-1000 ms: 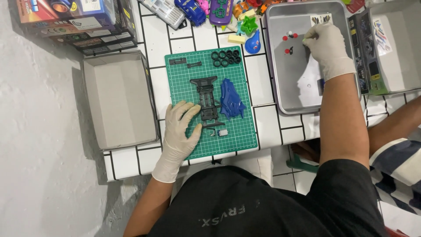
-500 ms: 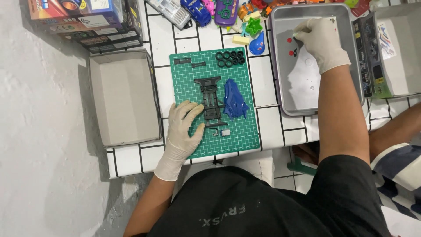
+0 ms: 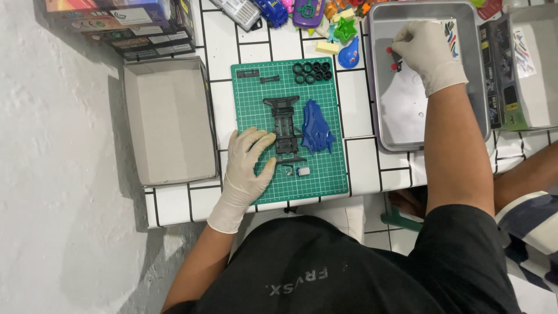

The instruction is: Assembling a plastic toy car chassis by attaching various small components like gears and body parts.

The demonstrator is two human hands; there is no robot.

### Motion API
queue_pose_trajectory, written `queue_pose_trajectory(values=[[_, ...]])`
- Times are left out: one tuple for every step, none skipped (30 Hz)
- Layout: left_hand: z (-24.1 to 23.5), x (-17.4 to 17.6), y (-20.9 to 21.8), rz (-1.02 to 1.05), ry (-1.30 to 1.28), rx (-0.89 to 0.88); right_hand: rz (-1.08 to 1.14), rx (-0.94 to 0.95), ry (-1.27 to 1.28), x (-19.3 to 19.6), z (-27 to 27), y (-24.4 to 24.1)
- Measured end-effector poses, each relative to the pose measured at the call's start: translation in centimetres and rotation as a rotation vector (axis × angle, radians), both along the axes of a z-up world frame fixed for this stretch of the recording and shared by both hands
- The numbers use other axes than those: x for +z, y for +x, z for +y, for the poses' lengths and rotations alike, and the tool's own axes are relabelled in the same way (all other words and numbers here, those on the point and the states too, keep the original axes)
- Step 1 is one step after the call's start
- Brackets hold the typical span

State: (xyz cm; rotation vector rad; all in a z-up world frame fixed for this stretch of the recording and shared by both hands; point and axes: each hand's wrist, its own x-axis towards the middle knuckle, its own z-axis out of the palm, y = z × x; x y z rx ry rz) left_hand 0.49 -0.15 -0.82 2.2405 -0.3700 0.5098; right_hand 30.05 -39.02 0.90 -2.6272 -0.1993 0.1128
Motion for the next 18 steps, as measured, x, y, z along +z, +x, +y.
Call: queue_pose_trajectory(values=[[0.0,0.0,-0.1,0.004,-0.001,0.002,0.004,0.002,-0.001,0.5,-0.1,-0.7],[0.0,-0.1,-0.1,0.012,-0.005,0.002,-0.047,0.014,0.064,1.0,0.0,-1.2],[0.0,-0.1,-0.1,0.020,-0.010,0.003,-0.098,0.027,0.130,1.4,0.0,-1.8],[0.0,0.1,-0.2,0.029,-0.011,0.010,-0.089,0.034,0.130,3.5,1.6,-3.8],[0.0,0.2,-0.2,0.032,-0.017,0.008,-0.056,-0.043,0.199,5.5,3.2,-5.8],[0.0,0.4,-0.2,0.034,-0.024,0.005,-0.023,-0.122,0.266,7.6,4.6,-7.7],[0.1,0.5,-0.1,0.042,-0.026,0.011,-0.014,-0.117,0.264,8.5,5.9,-9.7],[0.1,0.6,0.0,0.032,-0.027,0.005,0.041,-0.032,0.347,9.5,7.1,-11.9],[0.0,0.7,0.0,0.023,-0.028,0.000,0.098,0.053,0.431,10.6,8.2,-14.0],[0.0,-0.2,0.0,0.028,-0.030,0.000,0.103,0.052,0.429,10.0,9.2,-16.1],[0.0,-1.1,0.0,0.044,-0.047,0.018,0.079,0.150,0.440,9.5,10.1,-18.2],[0.0,-2.0,0.1,0.060,-0.065,0.038,0.055,0.251,0.449,9.0,11.1,-20.3],[0.0,-2.2,0.1,0.063,-0.068,0.039,0.059,0.251,0.446,8.8,11.9,-21.4],[0.0,-2.4,0.1,0.063,-0.075,0.035,0.104,0.298,0.394,8.5,12.7,-22.6],[-0.1,-2.6,0.1,0.063,-0.082,0.032,0.150,0.345,0.342,8.3,13.5,-23.8],[0.0,-2.5,0.0,0.066,-0.083,0.031,0.153,0.344,0.340,6.6,13.4,-24.4],[0.0,-2.4,0.0,0.062,-0.083,0.028,0.093,0.392,0.275,4.8,13.3,-25.0],[0.0,-2.3,-0.1,0.058,-0.082,0.027,0.032,0.440,0.210,3.1,13.2,-25.7]])
